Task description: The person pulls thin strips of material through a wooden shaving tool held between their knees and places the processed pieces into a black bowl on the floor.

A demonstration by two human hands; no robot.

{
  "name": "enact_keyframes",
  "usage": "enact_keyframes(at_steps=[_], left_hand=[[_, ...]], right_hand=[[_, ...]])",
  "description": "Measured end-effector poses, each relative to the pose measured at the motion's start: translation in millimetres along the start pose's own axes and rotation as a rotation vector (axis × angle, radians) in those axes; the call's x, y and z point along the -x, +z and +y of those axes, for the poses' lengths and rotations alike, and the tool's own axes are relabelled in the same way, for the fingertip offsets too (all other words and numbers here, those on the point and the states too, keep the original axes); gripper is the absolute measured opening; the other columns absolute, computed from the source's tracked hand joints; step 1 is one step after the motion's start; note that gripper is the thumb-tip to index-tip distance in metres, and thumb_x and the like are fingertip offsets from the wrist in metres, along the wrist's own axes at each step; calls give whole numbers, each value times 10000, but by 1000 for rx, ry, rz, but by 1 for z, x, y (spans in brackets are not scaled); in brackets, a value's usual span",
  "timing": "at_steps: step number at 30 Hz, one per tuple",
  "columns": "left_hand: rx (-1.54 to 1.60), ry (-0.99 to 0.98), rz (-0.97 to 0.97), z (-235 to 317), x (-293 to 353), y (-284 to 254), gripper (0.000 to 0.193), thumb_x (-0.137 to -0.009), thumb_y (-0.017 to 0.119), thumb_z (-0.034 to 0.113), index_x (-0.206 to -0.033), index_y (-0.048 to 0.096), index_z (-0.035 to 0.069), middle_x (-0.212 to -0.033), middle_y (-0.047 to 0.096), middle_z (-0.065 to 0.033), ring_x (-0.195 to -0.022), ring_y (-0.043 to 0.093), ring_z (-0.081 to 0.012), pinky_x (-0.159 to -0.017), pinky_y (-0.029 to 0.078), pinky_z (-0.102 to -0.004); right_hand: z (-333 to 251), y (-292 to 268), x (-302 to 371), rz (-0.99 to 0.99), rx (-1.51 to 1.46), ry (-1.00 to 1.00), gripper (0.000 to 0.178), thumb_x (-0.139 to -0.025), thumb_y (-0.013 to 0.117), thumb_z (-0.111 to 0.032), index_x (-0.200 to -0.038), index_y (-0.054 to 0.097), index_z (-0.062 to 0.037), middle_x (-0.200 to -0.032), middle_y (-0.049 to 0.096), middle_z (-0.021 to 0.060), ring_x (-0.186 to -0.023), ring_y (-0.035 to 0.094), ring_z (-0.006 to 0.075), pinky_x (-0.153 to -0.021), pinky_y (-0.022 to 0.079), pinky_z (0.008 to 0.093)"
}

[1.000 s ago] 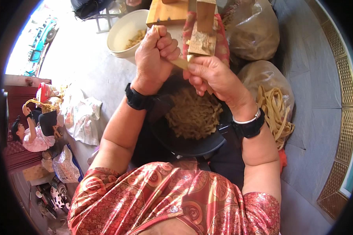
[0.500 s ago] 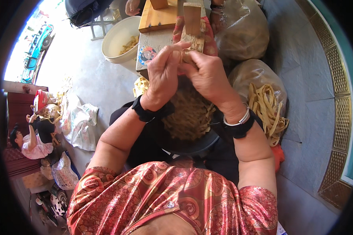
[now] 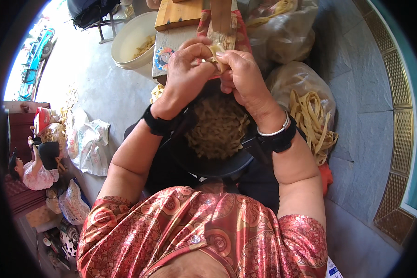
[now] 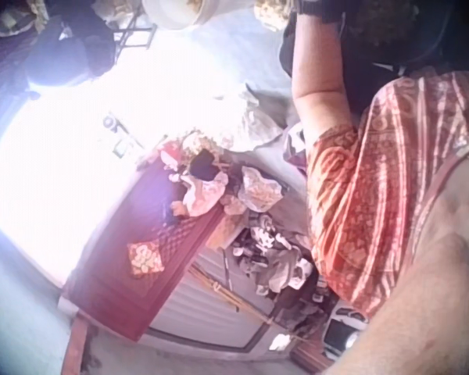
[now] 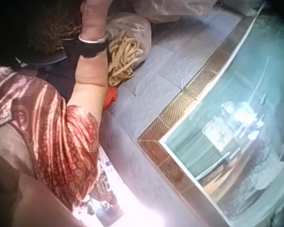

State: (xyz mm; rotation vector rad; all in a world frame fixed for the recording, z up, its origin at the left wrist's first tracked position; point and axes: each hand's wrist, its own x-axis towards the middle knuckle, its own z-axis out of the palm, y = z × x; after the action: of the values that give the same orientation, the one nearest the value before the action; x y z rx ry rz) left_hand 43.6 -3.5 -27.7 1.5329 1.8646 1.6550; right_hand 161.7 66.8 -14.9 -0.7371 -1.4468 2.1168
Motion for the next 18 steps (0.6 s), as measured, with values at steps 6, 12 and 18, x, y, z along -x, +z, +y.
enact_keyframes(at_steps=[6, 12, 18], left_hand=[[-119, 381, -45, -1, 0, -6, 89, -656, 485, -49, -686, 536, 17, -691, 597, -99, -571, 590, -239, -513, 458, -284], [140, -216, -137, -2, -1, -5, 56, -719, 539, 32, -699, 547, -19, -622, 587, -61, -552, 550, -110, -507, 443, -229], [139, -360, -273, -1, -5, -9, 94, -733, 583, 68, -705, 559, -19, -634, 581, -41, -580, 534, -75, -536, 437, -208]], right_hand=[[-4, -18, -4, -261, -296, 340, 209, -818, 450, -168, -619, 423, -113, -475, 256, -69, -400, 234, 52, -395, 226, 211], [-6, -10, 1, -73, 385, -107, 109, -841, 531, -132, -834, 541, -24, -605, 497, -22, -449, 387, 39, -412, 336, 208], [-8, -26, -4, -182, 347, -86, 108, -863, 533, -92, -907, 588, -10, -660, 558, -14, -504, 423, 14, -397, 330, 175]])
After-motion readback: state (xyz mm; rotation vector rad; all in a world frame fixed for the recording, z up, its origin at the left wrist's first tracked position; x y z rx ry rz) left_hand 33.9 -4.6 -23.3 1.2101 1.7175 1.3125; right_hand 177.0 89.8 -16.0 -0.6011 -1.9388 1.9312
